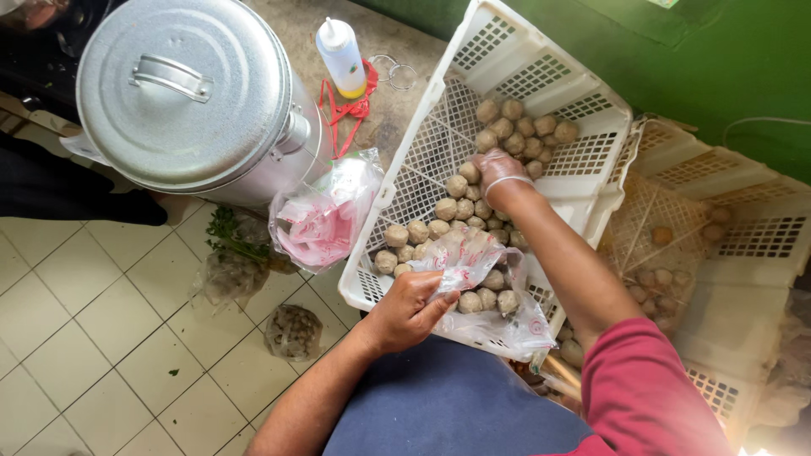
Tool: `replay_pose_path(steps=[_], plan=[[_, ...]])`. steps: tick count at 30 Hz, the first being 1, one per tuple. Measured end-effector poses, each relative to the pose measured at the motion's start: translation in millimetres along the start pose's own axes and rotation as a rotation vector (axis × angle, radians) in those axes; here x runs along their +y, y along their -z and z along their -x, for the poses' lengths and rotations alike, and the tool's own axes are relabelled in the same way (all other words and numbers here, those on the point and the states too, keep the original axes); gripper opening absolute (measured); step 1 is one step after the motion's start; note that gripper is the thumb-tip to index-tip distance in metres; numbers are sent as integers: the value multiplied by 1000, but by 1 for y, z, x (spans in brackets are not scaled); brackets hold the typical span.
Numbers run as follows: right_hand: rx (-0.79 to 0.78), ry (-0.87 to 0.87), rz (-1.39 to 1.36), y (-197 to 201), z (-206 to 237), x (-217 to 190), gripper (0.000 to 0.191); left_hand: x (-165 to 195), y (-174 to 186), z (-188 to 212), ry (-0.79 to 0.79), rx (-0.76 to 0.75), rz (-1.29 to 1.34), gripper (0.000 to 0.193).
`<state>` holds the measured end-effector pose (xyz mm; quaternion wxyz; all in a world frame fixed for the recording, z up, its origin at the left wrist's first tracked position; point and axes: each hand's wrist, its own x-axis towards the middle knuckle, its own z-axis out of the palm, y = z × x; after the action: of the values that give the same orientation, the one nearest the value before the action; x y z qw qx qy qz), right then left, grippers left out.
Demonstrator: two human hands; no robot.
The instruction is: The person packs meatballs by hand from a plastic crate into a clear plastic bag, adding balls one at a time until the bag is filled. They then gather and tie the bag closed and place the packed bag into the crate.
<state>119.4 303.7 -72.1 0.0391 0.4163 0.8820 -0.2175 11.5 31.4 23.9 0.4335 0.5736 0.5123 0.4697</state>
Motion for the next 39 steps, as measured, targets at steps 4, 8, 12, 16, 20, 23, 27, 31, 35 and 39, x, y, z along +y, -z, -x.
replay_pose_path(steps=[4,8,12,16,20,23,27,31,35,39], plan=[[63,84,-4,3,-3,-3,37,-2,-3,0,35,48,-47,23],[7,-89,-965,66,50,4,24,-3,-4,-4,80,101,42,25],[-490,251,-1031,88,125,6,18,2,-4,-8,-64,177,177,32],[-329,508,-444,38,175,-11,36,-1,-5,-11,-125,235,186,32],[-274,267,-101,27,190,-16,41,-8,-4,-4,132,142,157,28],[-421,185,-279,59,174,-2,21,-12,-4,-1,69,42,16,22],[148,245,-7,62,108,6,17,-12,-4,-1,34,-46,-98,21],[272,582,-111,5,28,-17,44,-6,-2,-3,-32,-51,-7,17],[8,247,-45,-3,-3,-32,19,-2,-1,-4,16,-48,-34,19],[-112,173,-725,46,35,-13,15,-2,-1,-3,69,-5,-5,21]])
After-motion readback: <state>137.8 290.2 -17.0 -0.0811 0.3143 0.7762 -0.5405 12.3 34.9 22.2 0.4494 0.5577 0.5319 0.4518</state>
